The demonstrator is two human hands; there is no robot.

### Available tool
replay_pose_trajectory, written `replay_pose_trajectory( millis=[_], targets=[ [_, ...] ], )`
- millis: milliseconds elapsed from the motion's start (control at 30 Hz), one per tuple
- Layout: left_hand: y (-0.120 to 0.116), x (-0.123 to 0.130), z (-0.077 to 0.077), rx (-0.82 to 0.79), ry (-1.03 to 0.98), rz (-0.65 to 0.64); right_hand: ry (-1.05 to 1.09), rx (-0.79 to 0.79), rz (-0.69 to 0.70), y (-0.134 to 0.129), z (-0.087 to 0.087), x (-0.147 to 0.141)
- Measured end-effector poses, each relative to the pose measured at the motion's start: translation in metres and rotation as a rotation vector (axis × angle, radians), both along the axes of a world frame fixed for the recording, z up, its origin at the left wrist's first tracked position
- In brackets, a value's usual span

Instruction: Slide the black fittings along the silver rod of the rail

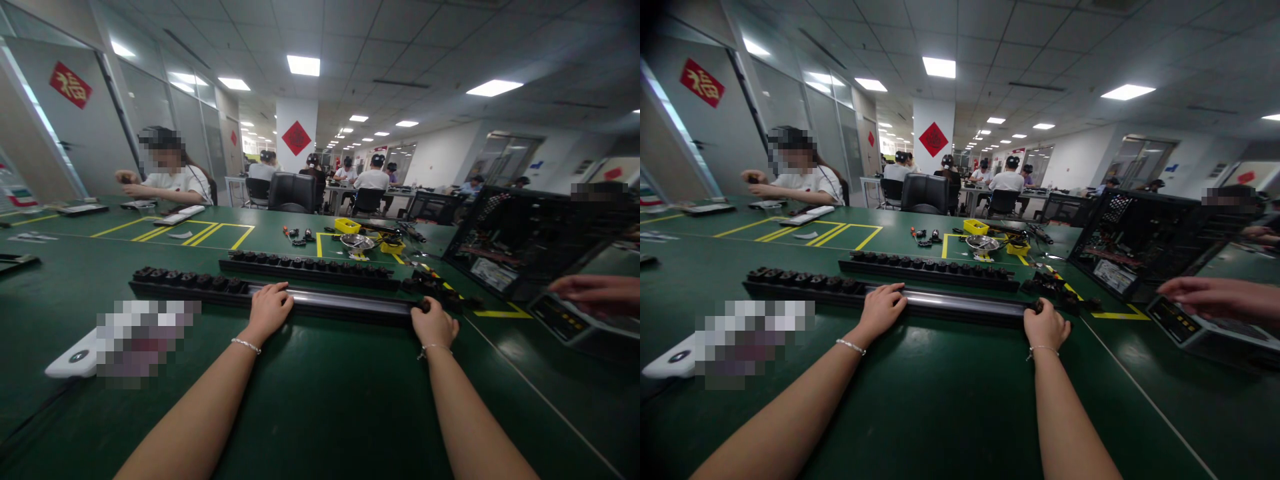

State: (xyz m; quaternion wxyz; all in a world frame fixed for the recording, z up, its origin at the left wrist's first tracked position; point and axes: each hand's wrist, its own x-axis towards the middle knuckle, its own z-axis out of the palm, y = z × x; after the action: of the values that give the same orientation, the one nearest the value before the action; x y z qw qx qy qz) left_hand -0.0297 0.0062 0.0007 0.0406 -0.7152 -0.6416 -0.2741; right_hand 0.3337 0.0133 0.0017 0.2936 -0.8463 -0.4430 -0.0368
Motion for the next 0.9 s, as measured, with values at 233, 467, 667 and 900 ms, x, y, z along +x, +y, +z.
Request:
replay_pose_trajectory(
  millis=[233,467,667,900],
  targets=[
    [-0.0003,-0.0001,0.0003,-0.002,0.006,0.005,-0.009,0.027,-0.007,0.0002,-0.0019,0.0017],
    [0.0004,-0.0007,-0.0008,0.012,-0.005,-0.005,-0.013,0.011,-0.006,0.0009,-0.002,0.0022],
    [0.0007,-0.0014,-0.0022,0.019,0.0,-0.011,0.011,0.006,-0.031,0.0001,0.0005,0.0016],
    [0.0002,-0.0013,-0.0008,0.002,0.013,-0.007,-0.003,0.035,-0.03,-0.0027,-0.0001,0.0069]
  ],
)
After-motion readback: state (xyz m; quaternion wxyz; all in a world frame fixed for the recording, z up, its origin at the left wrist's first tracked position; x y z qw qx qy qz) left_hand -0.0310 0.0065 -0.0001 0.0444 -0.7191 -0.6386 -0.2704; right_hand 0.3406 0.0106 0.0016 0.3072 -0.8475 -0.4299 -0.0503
